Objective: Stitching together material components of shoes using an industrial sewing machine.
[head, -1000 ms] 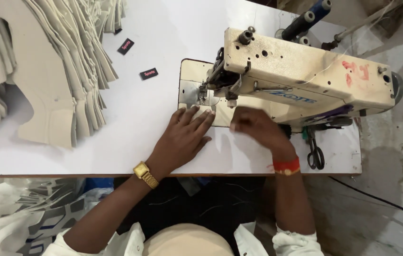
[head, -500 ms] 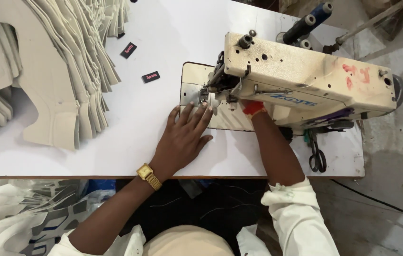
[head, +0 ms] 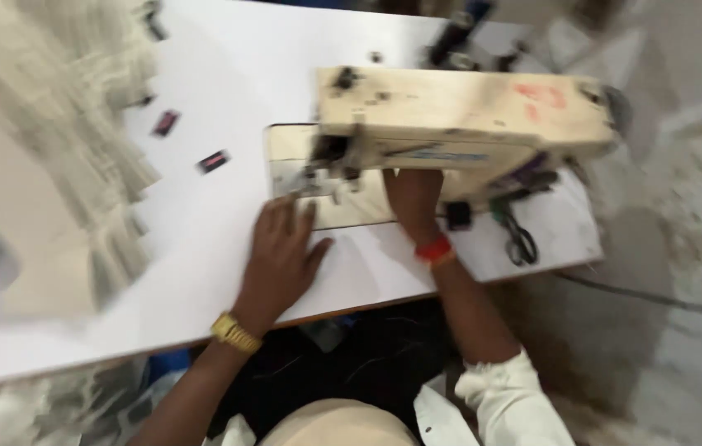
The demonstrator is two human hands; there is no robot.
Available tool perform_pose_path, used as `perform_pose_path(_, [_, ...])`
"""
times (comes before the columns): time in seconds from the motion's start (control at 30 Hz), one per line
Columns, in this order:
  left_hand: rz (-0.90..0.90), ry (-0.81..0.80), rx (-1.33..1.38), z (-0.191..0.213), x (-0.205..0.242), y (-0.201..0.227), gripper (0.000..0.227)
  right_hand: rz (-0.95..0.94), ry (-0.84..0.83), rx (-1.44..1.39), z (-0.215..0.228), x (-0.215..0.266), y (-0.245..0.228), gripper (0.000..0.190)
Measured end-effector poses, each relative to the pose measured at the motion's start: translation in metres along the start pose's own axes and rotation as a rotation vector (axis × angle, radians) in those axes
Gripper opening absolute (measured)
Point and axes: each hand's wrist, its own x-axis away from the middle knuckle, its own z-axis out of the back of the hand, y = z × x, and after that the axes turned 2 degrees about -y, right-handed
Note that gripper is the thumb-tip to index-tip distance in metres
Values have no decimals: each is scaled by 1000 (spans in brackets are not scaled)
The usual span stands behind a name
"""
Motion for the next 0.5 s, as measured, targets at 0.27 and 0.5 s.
perform_pose_path(0.27, [-37,-89,56,-12,7,-6,56,-227,511,276,194,136,22,17])
perform_pose_path(0.5, [-39,-240,-263,-32,18,-36,67,-556,701,847,319,199,105,85])
